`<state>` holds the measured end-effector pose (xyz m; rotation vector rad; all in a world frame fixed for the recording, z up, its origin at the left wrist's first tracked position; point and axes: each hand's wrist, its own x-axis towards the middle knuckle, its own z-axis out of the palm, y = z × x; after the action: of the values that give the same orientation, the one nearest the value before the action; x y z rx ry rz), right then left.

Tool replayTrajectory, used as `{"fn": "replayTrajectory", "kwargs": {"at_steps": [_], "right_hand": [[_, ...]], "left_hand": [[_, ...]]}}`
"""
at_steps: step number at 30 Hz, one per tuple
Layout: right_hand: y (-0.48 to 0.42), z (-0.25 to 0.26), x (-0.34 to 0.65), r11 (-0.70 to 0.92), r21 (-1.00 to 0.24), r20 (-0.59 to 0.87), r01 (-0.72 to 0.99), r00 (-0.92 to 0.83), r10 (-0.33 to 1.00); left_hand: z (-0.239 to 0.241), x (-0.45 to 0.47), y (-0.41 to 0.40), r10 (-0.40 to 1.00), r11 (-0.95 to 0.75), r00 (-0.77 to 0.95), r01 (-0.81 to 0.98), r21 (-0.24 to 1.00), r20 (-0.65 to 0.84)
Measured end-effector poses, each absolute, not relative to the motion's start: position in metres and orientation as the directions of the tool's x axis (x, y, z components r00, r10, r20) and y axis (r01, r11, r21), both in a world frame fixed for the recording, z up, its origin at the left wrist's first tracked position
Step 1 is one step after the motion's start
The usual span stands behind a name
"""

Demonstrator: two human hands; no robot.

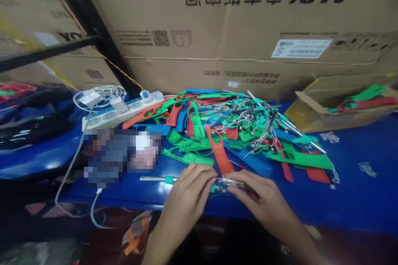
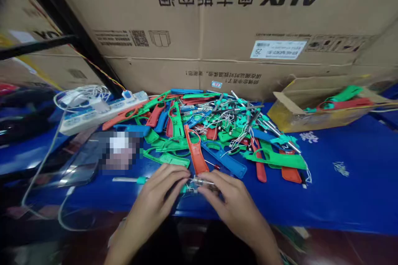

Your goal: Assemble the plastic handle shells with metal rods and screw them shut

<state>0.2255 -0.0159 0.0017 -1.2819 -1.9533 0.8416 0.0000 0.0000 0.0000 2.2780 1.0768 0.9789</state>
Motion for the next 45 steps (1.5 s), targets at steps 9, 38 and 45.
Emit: {"fn": "replayTrajectory", "kwargs": {"at_steps": [9, 38, 45], "right_hand": [[-0.015, 0.004, 0.226, 0.3, -0.8, 0.163, 0.52, -0.292, 0.942], [-0.012, 0.005, 0.226, 0.383, -0.703, 0.265, 0.599, -0.279, 0.923], [-0.01, 0.007, 0.225, 0.366, -0.726, 0.247, 0.583, -0.275, 0.929]], "left_hand": [[0.002, 0.004, 0.003, 0.845, -0.536, 0.331, 0.518, 0.667, 0.421], [0.008, -0.016, -0.007, 0.82, -0.562, 0.389, 0.685, 0.463, 0.421], [0.008, -0.017, -0.005, 0.818, -0.567, 0.404, 0.685, 0.457, 0.409]]}}
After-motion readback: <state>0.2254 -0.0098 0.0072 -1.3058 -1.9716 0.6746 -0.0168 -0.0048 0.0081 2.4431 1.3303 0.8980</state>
